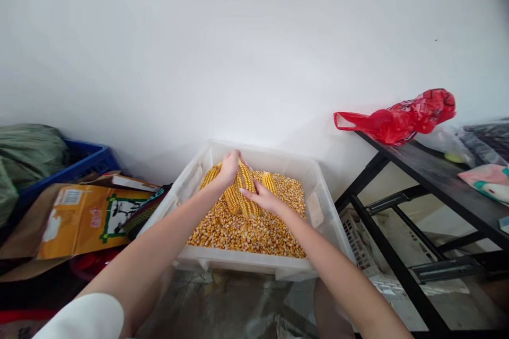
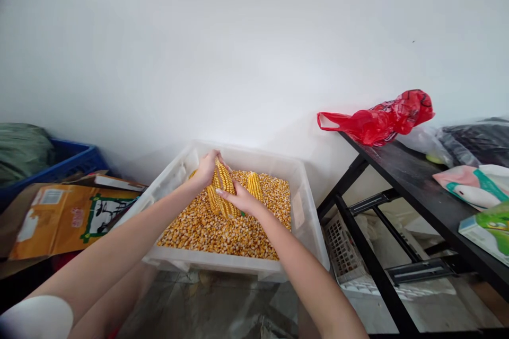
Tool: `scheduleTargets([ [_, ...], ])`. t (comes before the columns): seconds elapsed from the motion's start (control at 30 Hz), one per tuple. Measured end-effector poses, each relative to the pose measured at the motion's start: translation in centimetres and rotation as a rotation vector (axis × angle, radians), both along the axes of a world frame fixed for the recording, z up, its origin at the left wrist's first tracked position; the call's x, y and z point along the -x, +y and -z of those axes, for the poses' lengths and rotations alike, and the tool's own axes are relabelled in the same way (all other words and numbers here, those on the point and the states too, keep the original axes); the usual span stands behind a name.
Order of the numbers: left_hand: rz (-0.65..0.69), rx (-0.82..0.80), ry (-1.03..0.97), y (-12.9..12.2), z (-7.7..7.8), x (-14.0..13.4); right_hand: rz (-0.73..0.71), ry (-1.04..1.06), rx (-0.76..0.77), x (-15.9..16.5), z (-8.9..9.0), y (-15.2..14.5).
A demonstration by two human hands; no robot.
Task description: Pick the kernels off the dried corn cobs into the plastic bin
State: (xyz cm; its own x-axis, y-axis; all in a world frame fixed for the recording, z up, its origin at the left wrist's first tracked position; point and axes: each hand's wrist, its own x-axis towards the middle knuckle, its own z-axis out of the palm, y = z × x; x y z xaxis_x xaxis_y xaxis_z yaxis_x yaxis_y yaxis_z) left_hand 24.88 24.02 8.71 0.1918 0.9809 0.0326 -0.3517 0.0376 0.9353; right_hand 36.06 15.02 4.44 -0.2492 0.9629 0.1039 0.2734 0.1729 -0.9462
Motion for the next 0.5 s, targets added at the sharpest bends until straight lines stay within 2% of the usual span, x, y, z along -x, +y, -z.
scheduleTargets([
  [0.13, 0.056, -0.026, 0.013, -0.6, -0.1, -0.2, -0.045, 0.068, -0.025, -0.3, -0.3, -0.1],
  [0.33, 0.008, -0.069, 0.107, -1.4, -0.3, -0.4, 0.100, -0.092, -0.117, 0.5, 0.3, 0.2],
  [0.5, 0.012, -0.065, 0.095, -1.6, -0.7, -0.4, 0.150, -0.080, -0.122, 0.8, 0.3, 0.0],
])
